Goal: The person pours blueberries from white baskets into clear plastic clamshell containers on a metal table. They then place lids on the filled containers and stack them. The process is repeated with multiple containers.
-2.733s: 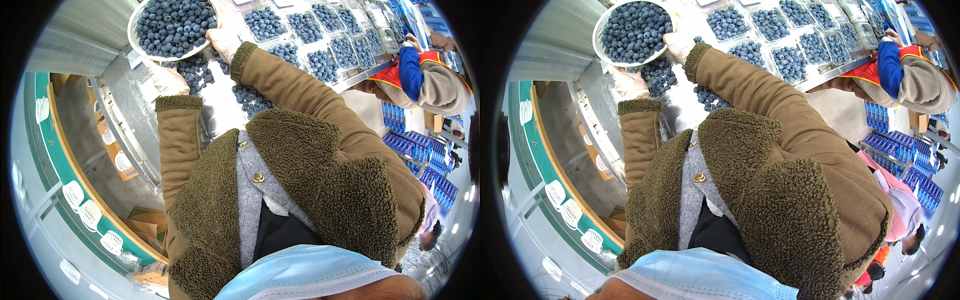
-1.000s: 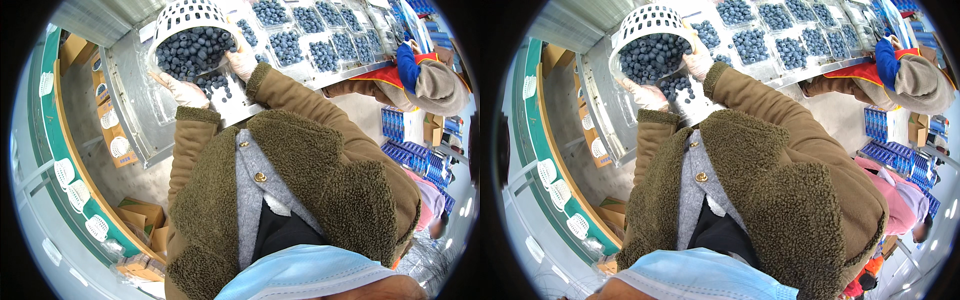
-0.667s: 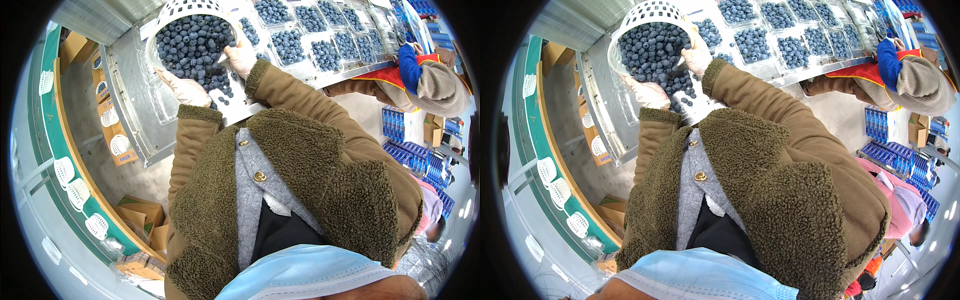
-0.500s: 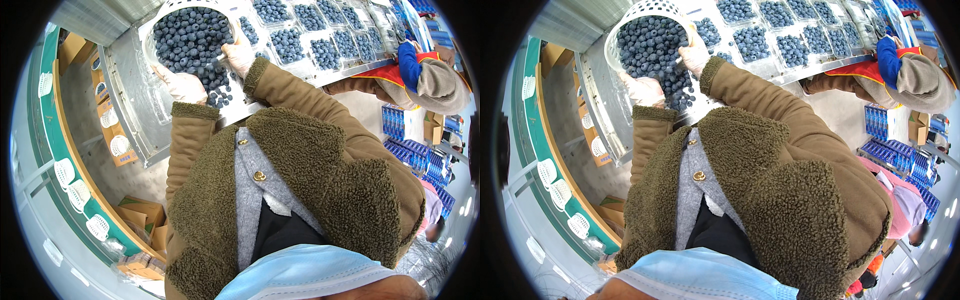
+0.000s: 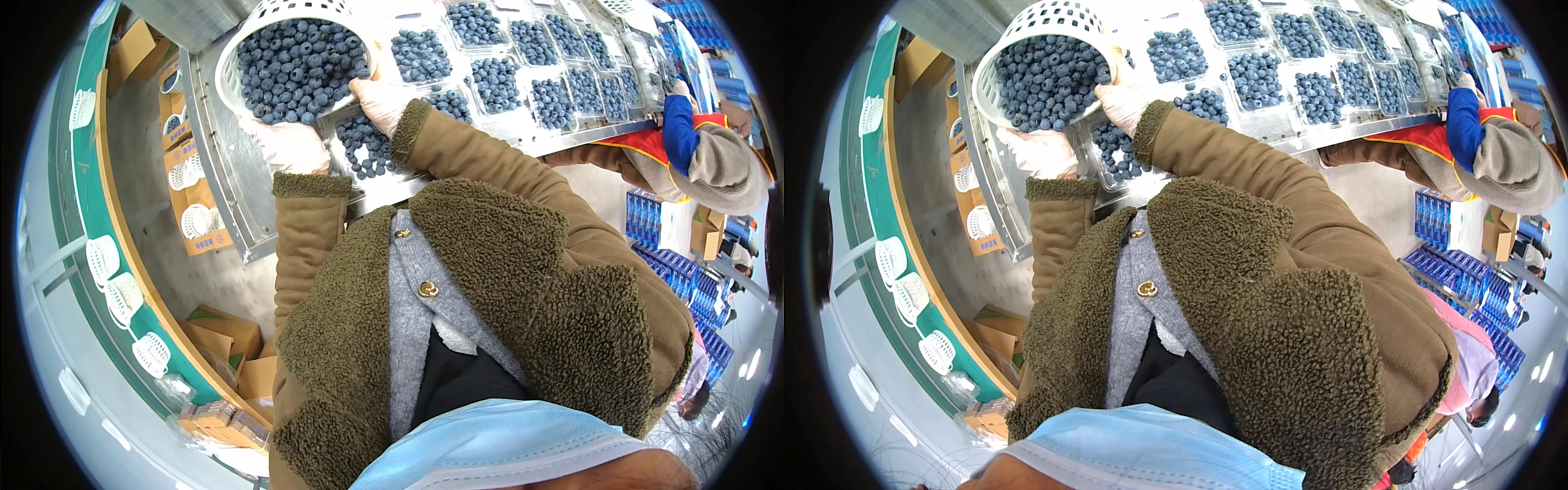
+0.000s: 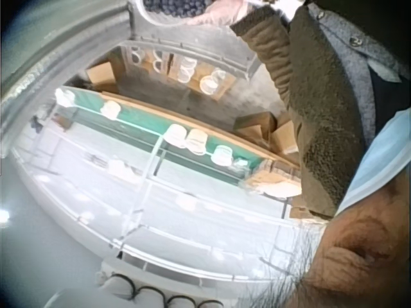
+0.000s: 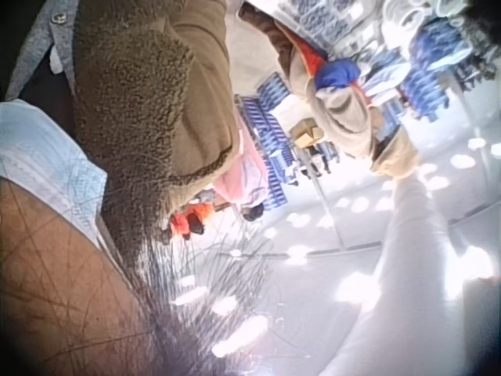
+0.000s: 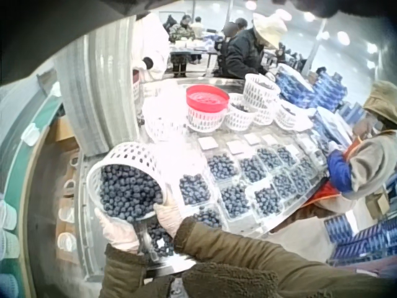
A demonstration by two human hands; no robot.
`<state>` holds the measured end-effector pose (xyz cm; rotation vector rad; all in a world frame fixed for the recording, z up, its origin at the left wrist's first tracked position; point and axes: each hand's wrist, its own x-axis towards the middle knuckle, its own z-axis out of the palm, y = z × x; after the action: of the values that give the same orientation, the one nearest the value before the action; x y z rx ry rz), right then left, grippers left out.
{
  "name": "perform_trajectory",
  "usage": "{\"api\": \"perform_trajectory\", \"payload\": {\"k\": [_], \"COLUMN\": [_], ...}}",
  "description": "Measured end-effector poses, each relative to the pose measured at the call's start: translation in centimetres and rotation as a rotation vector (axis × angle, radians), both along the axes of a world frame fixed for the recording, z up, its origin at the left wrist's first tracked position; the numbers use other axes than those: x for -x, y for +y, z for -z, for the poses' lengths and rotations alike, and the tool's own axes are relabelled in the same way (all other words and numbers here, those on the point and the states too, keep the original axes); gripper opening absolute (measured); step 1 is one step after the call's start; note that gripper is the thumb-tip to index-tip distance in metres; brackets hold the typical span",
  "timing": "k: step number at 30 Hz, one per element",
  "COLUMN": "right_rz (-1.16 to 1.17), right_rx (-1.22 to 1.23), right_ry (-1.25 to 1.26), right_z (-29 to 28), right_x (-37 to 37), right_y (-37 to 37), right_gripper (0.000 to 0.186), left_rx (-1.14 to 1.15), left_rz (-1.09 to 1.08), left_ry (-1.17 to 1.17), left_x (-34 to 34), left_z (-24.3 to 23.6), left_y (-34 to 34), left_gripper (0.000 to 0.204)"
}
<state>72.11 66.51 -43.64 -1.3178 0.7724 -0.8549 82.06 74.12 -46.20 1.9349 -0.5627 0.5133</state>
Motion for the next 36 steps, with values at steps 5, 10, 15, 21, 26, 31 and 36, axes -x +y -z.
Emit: {"api": "perform_trajectory", "payload": {"k": [5,10,15,21,26,31,36], "right_rz": [-0.116,-0.154,-0.169,-0.128,-0.192,-0.182,-0.164], "right_rx": [0.131,0.255,0.156,0.436,0.322,-0.146,-0.147], "right_ry": [-0.145,-0.048,-0.158,-0.021,-0.128,-0.19,-0.416], "right_z": [1.0,1.9,2.1,1.2,0.6,0.6,-0.4], "right_x": [-1.2,-2.7,-3.4,-4.3,-4.5,-4.6,-5.1], "right_y": [1.0,1.4,1.6,1.5,1.7,1.8,2.0], "right_gripper": [0.073,0.075,0.078,0.078,0.08,0.066,0.054], "left_rx": [0.526,0.951,0.821,0.868,0.77,0.766,0.937], "left_rz": [0.222,0.278,0.274,0.257,0.184,0.273,0.291], "left_ry": [0.411,1.039,0.882,0.877,0.837,0.843,0.917], "left_x": [-1.1,-1.3,-2.0,-2.9,-2.4,-2.8,-2.6], "left_z": [2.1,0.7,2.5,4.7,2.8,1.1,-1.1], "left_y": [1.9,2.5,2.8,2.6,2.5,2.6,2.3], "left_gripper": [0.05,0.063,0.06,0.06,0.055,0.045,0.054]}}
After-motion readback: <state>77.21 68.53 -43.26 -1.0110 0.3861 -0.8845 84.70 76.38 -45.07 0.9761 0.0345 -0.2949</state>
